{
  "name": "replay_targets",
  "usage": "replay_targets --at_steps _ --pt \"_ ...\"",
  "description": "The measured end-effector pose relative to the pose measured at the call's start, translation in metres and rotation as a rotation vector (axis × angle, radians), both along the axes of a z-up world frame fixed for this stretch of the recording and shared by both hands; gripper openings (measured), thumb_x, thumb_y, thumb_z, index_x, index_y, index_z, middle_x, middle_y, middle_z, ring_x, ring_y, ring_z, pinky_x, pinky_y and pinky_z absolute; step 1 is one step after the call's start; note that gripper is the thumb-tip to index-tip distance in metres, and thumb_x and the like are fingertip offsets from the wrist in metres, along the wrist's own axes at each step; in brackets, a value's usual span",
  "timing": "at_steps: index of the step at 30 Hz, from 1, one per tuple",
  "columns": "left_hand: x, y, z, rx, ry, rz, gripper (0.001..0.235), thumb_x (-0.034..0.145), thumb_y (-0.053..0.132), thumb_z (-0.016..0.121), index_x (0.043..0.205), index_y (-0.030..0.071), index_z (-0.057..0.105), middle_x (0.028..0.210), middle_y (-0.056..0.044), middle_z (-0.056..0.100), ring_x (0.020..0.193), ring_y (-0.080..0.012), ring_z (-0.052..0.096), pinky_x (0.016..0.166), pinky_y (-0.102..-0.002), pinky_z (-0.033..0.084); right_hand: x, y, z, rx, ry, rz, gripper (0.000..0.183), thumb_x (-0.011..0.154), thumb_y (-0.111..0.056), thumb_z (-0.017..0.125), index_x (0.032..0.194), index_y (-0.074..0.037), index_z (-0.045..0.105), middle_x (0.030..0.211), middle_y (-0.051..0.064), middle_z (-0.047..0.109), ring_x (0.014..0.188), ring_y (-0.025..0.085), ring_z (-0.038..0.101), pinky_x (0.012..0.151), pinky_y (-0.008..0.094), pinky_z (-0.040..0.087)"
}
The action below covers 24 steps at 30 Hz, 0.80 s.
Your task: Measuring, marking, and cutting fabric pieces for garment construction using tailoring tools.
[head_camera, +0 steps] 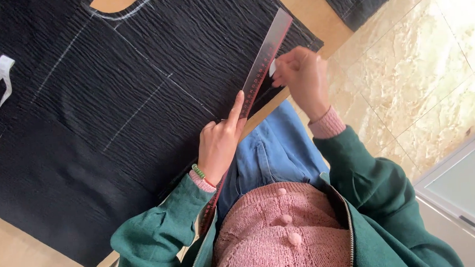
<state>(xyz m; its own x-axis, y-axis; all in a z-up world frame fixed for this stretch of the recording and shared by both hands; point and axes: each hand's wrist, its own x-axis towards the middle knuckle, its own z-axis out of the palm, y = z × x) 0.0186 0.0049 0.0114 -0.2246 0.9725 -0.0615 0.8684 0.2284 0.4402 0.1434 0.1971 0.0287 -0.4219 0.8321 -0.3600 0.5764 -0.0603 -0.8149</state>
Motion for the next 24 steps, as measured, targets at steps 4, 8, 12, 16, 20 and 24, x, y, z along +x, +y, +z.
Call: replay_targets --at_steps 4,8,12,16,20,24 --pt "0.002 -0.001 -0.005 0.034 0.02 0.015 0.069 0.102 0.026 0.066 0.163 0.019 0.036 0.058 -0.007 0.069 0.053 -0.0223 0.07 0.063 -0.035 0.057 0.006 -0.029 -0.003 0.014 -0.027 0.136 0.019 0.09 -0.001 0.059 0.081 -0.006 0.075 0.059 0.003 0.07 0.079 0.019 0.068 0.083 0.026 0.054" --pt "0.002 0.0 -0.003 0.044 0.017 0.032 0.066 0.102 0.028 0.065 0.163 0.02 0.038 0.059 -0.007 0.07 0.053 -0.0231 0.07 0.064 -0.035 0.058 0.014 -0.02 -0.002 -0.204 -0.073 0.164 0.019 0.088 -0.006 0.059 0.096 -0.008 0.077 0.068 0.007 0.075 0.072 0.018 0.072 0.076 0.029 0.055" --pt "-0.001 0.0 0.002 0.058 -0.032 0.039 0.063 0.103 0.028 0.063 0.161 0.021 0.04 0.061 -0.008 0.071 0.054 -0.0248 0.07 0.064 -0.038 0.057 0.011 0.014 0.015 -0.043 -0.045 0.021 0.015 0.096 -0.012 0.061 0.105 -0.011 0.073 0.07 0.001 0.074 0.066 0.01 0.073 0.071 0.02 0.053" --pt "-0.001 -0.001 0.002 0.042 -0.063 0.043 0.064 0.102 0.027 0.064 0.162 0.022 0.04 0.062 -0.009 0.071 0.055 -0.0267 0.071 0.064 -0.039 0.057 0.009 0.026 -0.005 0.02 -0.054 -0.005 0.015 0.095 -0.013 0.062 0.104 -0.009 0.074 0.067 0.0 0.073 0.063 0.008 0.073 0.067 0.017 0.055" --pt "0.001 -0.003 -0.004 0.035 -0.035 0.051 0.064 0.103 0.029 0.063 0.163 0.024 0.038 0.061 -0.008 0.071 0.056 -0.025 0.071 0.065 -0.038 0.057 0.007 0.021 -0.013 0.052 0.003 -0.003 0.015 0.096 -0.006 0.062 0.105 -0.002 0.074 0.071 0.004 0.073 0.064 0.011 0.074 0.064 0.019 0.058" --pt "0.002 -0.003 -0.004 0.033 -0.048 0.052 0.065 0.104 0.028 0.063 0.163 0.024 0.036 0.062 -0.007 0.071 0.056 -0.024 0.071 0.065 -0.037 0.058 0.002 0.009 -0.007 0.083 -0.033 0.018 0.013 0.096 -0.005 0.062 0.1 -0.004 0.074 0.066 0.002 0.072 0.062 0.01 0.071 0.063 0.019 0.055"
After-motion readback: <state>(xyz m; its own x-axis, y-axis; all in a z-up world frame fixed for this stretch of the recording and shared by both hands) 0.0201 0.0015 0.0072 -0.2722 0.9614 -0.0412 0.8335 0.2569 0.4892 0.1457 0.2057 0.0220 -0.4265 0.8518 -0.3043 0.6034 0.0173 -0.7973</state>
